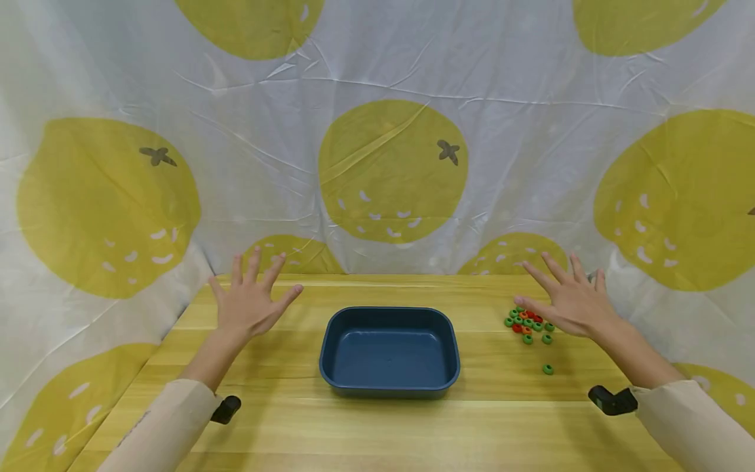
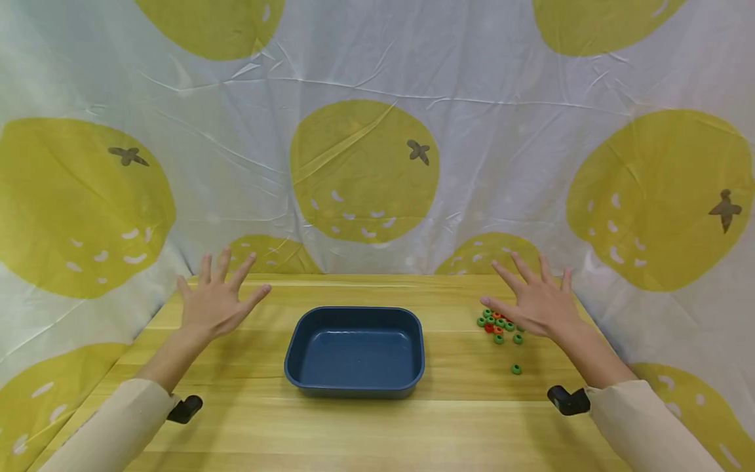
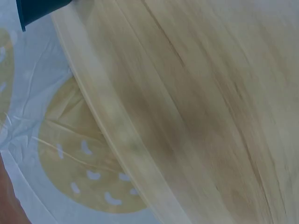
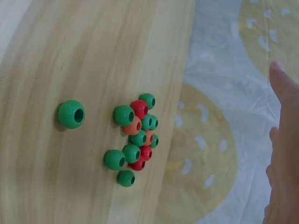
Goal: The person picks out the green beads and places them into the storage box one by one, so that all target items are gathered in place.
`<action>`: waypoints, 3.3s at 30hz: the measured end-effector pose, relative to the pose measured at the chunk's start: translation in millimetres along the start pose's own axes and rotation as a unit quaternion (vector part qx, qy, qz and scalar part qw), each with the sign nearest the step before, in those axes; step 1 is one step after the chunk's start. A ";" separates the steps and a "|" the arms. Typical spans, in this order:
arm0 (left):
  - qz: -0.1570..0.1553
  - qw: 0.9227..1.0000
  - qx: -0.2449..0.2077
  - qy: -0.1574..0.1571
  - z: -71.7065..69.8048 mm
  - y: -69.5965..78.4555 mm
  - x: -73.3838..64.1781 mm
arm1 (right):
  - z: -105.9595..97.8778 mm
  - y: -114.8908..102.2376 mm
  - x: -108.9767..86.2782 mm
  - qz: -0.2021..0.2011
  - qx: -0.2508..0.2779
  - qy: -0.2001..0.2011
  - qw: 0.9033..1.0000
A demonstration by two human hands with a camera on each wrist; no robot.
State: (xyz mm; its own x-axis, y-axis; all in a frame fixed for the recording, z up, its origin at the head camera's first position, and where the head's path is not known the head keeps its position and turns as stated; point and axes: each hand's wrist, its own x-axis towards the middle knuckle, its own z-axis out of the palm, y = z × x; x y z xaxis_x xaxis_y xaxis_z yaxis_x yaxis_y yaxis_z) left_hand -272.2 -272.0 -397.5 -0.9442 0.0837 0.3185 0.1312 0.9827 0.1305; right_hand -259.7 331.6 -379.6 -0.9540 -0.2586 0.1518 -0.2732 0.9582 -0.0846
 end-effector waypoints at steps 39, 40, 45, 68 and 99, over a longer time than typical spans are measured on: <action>-0.006 0.918 -0.386 -0.087 16.9 77.2 -82.6 | 45.3 21.8 -75.9 -0.039 0.259 -0.014 0.965; -0.015 0.913 -0.396 -0.092 17.6 78.3 -84.5 | 47.0 22.6 -76.9 -0.038 0.267 -0.016 0.963; -0.051 0.870 -0.471 -0.133 23.5 80.3 -94.0 | 57.6 25.0 -79.6 -0.030 0.297 -0.022 0.954; -0.142 0.697 -0.674 -0.201 39.7 87.4 -106.0 | 85.4 36.4 -78.3 -0.058 0.301 -0.075 0.949; -0.143 0.694 -0.679 -0.191 41.0 90.5 -106.9 | 71.0 29.2 -57.9 -0.107 0.291 -0.075 0.948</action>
State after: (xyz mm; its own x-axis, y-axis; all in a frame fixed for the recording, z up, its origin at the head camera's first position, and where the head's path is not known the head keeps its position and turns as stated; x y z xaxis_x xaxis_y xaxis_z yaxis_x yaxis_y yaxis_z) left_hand -171.8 -185.2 -458.3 -0.9673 0.2106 -0.1416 -0.1597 -0.0713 0.9846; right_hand -221.2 365.9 -460.8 -0.8644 -0.4948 0.0894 -0.4422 0.6635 -0.6035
